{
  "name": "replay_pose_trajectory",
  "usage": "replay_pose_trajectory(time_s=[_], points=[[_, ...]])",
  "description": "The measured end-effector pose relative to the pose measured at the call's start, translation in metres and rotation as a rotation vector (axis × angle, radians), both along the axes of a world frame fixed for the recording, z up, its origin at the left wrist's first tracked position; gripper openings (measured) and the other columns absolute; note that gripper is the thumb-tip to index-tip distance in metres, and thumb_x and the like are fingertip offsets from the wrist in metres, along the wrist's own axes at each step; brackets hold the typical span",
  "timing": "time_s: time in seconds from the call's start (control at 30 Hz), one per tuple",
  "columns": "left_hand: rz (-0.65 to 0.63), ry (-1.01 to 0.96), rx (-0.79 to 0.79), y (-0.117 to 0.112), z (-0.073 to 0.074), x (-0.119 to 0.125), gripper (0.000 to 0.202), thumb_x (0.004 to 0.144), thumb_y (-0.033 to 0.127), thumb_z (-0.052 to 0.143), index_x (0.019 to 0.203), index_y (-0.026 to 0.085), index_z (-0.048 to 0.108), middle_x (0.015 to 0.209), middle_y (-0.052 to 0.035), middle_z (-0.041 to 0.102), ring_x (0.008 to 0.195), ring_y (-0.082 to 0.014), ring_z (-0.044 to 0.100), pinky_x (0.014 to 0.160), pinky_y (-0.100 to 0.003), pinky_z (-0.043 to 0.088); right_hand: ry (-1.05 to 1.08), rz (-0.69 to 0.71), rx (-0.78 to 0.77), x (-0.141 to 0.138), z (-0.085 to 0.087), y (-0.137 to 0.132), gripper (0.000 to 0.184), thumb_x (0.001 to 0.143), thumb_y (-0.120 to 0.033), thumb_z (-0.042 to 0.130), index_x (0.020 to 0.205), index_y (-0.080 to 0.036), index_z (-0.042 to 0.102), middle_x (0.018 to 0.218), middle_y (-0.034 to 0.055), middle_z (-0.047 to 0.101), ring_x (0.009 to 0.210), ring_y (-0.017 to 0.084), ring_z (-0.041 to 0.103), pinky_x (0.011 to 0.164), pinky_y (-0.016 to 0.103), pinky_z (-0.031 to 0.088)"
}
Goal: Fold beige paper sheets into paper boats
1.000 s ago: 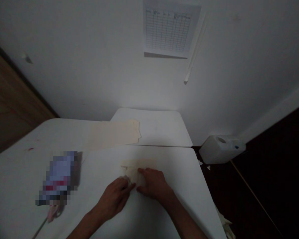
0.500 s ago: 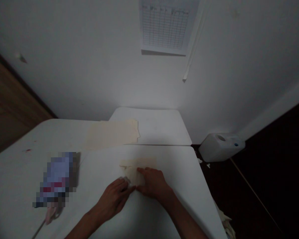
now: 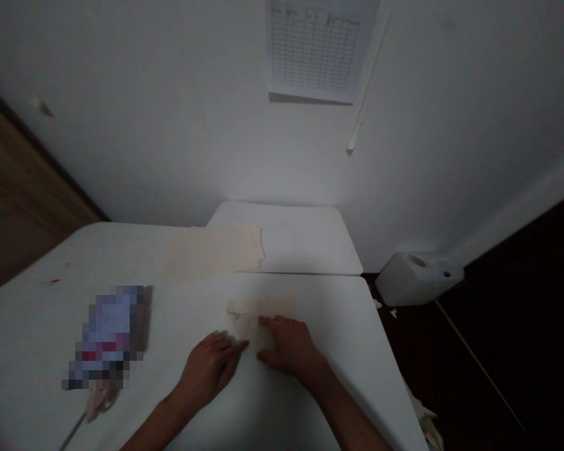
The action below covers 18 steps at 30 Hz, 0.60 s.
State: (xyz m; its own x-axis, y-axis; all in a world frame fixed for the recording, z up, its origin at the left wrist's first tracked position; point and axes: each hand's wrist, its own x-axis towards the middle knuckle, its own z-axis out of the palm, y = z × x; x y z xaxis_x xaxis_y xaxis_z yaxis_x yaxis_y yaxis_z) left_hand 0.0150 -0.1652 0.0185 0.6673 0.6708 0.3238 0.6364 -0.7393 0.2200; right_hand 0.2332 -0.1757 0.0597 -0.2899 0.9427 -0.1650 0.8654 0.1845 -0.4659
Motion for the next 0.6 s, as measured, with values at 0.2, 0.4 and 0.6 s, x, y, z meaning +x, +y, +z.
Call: replay_pose_trajectory(time_s=[0.2,0.4,0.6], points=[[0.036,-0.028,0.000,0.007,-0.006,-0.006,0.029,0.090,0.018,0.046,0.106,0.024,0.069,0.069,-0.0033,0.066,0.073,-0.0227,0.063,0.080,-0.045,0.050,-0.013,-0.009,-0.015,-0.001,0.001,0.000,0.072,0.072,-0.043,0.069,0.139,-0.029,0.044,0.127,0.0078,0.060,0.111,0.028,0.059,0.095,0.040,0.042],[0.076,-0.010,0.034,0.019,-0.010,-0.020,0.028,0.090,0.019,0.048,0.108,0.024,0.069,0.077,-0.0039,0.070,0.078,-0.0231,0.065,0.086,-0.047,0.050,-0.003,-0.009,-0.010,0.000,-0.001,0.000,0.072,0.073,-0.043,0.069,0.139,-0.029,0.044,0.127,0.0081,0.060,0.112,0.029,0.058,0.096,0.039,0.041],[0.100,-0.034,0.048,0.028,-0.011,-0.028,0.029,0.091,0.021,0.047,0.107,0.024,0.070,0.079,-0.0037,0.071,0.076,-0.0213,0.066,0.087,-0.046,0.050,0.003,-0.012,-0.044,0.001,0.001,0.000,0.075,0.072,-0.043,0.070,0.140,-0.029,0.042,0.130,0.0072,0.058,0.113,0.028,0.057,0.096,0.039,0.041]])
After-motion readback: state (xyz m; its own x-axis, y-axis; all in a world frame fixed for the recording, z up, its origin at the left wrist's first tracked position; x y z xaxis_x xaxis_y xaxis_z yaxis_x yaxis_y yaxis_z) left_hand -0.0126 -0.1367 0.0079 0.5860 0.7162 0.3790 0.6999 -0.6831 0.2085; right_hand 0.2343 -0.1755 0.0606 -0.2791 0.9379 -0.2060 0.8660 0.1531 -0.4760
